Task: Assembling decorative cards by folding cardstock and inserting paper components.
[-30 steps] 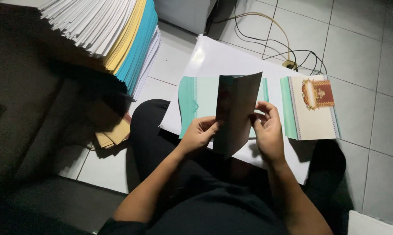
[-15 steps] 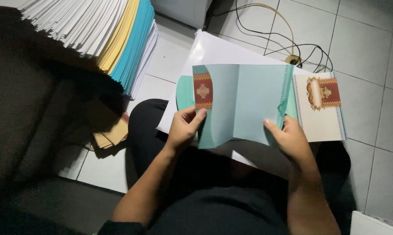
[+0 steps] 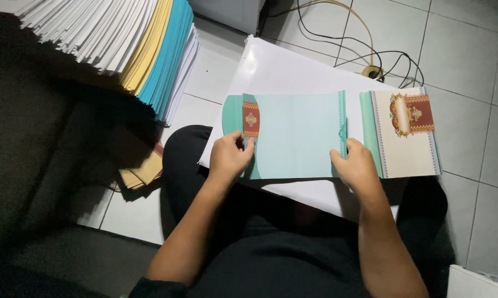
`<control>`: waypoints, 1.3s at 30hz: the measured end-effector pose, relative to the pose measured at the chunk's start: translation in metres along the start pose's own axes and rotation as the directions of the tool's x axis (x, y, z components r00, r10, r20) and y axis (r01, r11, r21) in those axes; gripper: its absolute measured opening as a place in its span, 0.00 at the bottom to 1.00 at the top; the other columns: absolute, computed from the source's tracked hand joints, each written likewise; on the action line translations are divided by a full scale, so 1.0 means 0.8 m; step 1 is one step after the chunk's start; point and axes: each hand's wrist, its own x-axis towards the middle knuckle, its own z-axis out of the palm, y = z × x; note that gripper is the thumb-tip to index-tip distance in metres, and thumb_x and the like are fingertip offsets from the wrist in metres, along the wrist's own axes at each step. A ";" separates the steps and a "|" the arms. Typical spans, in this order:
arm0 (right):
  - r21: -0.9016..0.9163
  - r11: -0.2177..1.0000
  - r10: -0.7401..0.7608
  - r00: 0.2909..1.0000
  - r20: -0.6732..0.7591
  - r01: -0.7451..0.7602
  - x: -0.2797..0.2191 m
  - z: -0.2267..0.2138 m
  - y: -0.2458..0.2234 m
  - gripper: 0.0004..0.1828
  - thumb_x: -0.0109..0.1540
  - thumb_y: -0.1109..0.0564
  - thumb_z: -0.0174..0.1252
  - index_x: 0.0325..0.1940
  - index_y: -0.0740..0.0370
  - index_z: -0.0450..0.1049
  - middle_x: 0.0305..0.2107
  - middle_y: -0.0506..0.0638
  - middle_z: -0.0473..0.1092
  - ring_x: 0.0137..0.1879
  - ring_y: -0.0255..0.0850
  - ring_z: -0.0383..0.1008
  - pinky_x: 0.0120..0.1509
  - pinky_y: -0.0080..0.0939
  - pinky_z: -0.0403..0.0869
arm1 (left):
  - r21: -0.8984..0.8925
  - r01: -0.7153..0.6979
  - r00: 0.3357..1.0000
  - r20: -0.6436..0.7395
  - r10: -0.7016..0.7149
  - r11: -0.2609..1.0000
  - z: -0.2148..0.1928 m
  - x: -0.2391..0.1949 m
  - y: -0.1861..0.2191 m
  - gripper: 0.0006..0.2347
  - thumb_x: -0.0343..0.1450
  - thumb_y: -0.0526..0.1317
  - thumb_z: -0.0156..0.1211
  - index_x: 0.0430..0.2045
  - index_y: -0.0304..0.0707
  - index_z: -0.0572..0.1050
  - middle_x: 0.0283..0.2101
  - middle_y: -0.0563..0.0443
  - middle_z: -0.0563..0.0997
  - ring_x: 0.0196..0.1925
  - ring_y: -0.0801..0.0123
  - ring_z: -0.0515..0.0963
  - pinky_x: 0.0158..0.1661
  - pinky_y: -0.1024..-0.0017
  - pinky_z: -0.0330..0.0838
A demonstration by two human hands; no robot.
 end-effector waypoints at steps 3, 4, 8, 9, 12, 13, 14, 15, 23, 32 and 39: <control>-0.014 1.000 0.012 1.000 -0.022 -0.012 -0.001 0.002 -0.003 0.13 0.62 0.54 0.59 0.29 0.65 0.70 0.20 0.54 0.67 0.29 0.50 0.70 0.36 0.49 0.71 | 0.017 0.013 1.000 0.005 -0.014 1.000 0.000 0.002 0.003 0.12 0.68 0.45 0.63 0.17 0.37 0.74 0.14 0.44 0.76 0.25 0.44 0.79 0.30 0.58 0.71; -0.007 1.000 0.015 1.000 -0.025 -0.015 0.000 0.003 -0.002 0.13 0.62 0.54 0.59 0.29 0.65 0.70 0.20 0.54 0.67 0.29 0.50 0.70 0.36 0.49 0.71 | 0.021 0.019 1.000 0.006 -0.020 1.000 0.000 0.002 0.003 0.12 0.68 0.45 0.63 0.18 0.37 0.75 0.15 0.44 0.77 0.25 0.45 0.80 0.31 0.58 0.72; 0.018 0.999 0.042 0.999 -0.010 -0.041 -0.007 -0.004 -0.024 0.12 0.63 0.53 0.58 0.36 0.67 0.74 0.22 0.54 0.69 0.30 0.48 0.73 0.36 0.49 0.73 | 0.044 0.032 0.999 0.000 -0.032 0.999 0.004 0.003 -0.001 0.12 0.68 0.47 0.62 0.16 0.41 0.75 0.15 0.47 0.77 0.25 0.47 0.81 0.30 0.61 0.72; 0.018 0.999 0.040 0.999 -0.011 -0.040 -0.005 -0.002 -0.020 0.12 0.63 0.53 0.58 0.36 0.67 0.74 0.22 0.54 0.69 0.30 0.48 0.73 0.36 0.49 0.73 | 0.043 0.031 1.000 -0.002 -0.031 0.999 0.004 0.003 0.000 0.12 0.68 0.47 0.62 0.16 0.41 0.75 0.15 0.47 0.77 0.25 0.47 0.81 0.30 0.61 0.72; 0.028 0.999 0.041 0.999 -0.016 -0.041 -0.005 0.000 -0.018 0.11 0.63 0.53 0.58 0.35 0.66 0.73 0.22 0.51 0.68 0.30 0.46 0.72 0.36 0.48 0.73 | 0.030 0.039 0.999 -0.002 -0.039 0.999 0.005 0.002 -0.001 0.12 0.68 0.46 0.62 0.17 0.41 0.75 0.16 0.47 0.78 0.26 0.49 0.81 0.31 0.61 0.73; 0.024 0.999 0.032 0.999 -0.024 -0.032 -0.007 -0.002 -0.022 0.11 0.64 0.53 0.57 0.36 0.66 0.73 0.23 0.53 0.70 0.31 0.48 0.73 0.37 0.48 0.74 | 0.038 0.032 0.999 -0.004 -0.032 0.999 0.006 0.003 -0.003 0.12 0.68 0.47 0.62 0.17 0.40 0.75 0.16 0.46 0.78 0.27 0.47 0.81 0.31 0.60 0.73; 0.019 1.000 0.024 0.999 -0.033 -0.023 -0.009 -0.005 -0.027 0.11 0.64 0.54 0.57 0.37 0.67 0.73 0.25 0.55 0.72 0.33 0.49 0.74 0.39 0.49 0.74 | 0.045 0.024 1.000 -0.006 -0.024 0.999 0.007 0.003 -0.006 0.13 0.67 0.48 0.62 0.17 0.40 0.75 0.15 0.45 0.77 0.27 0.45 0.81 0.31 0.59 0.73; 0.019 1.000 0.025 0.999 -0.034 -0.024 -0.019 -0.010 -0.035 0.11 0.64 0.54 0.57 0.37 0.67 0.73 0.25 0.55 0.72 0.33 0.49 0.74 0.39 0.49 0.74 | 0.045 0.023 1.000 -0.005 -0.023 0.999 0.007 0.002 -0.004 0.13 0.67 0.48 0.62 0.17 0.40 0.75 0.15 0.45 0.77 0.27 0.45 0.81 0.31 0.59 0.73; -0.396 0.821 -0.522 0.822 -0.226 0.412 -0.078 -0.004 -0.093 0.35 0.65 0.53 0.55 0.71 0.80 0.58 0.63 0.79 0.59 0.68 0.71 0.62 0.69 0.63 0.65 | 0.046 0.009 1.000 -0.025 -0.007 0.999 0.008 0.003 -0.004 0.12 0.67 0.47 0.63 0.17 0.40 0.75 0.16 0.45 0.78 0.27 0.44 0.81 0.31 0.58 0.73; -0.426 0.691 -0.648 0.762 -0.006 0.585 0.036 0.119 -0.055 0.40 0.71 0.36 0.38 0.78 0.67 0.51 0.75 0.64 0.49 0.81 0.54 0.46 0.82 0.54 0.43 | 0.093 -0.019 0.999 -0.049 0.023 0.995 0.013 0.006 -0.014 0.14 0.66 0.51 0.63 0.15 0.43 0.73 0.14 0.49 0.78 0.25 0.49 0.82 0.29 0.60 0.74; -0.460 0.678 -0.635 0.772 0.026 0.574 0.034 0.118 -0.057 0.41 0.71 0.36 0.33 0.79 0.68 0.47 0.76 0.64 0.46 0.81 0.53 0.44 0.82 0.54 0.41 | 0.127 -0.102 0.984 -0.130 0.119 0.987 -0.007 -0.031 0.044 0.30 0.68 0.44 0.61 0.58 0.20 0.58 0.42 0.16 0.78 0.40 0.27 0.82 0.38 0.39 0.77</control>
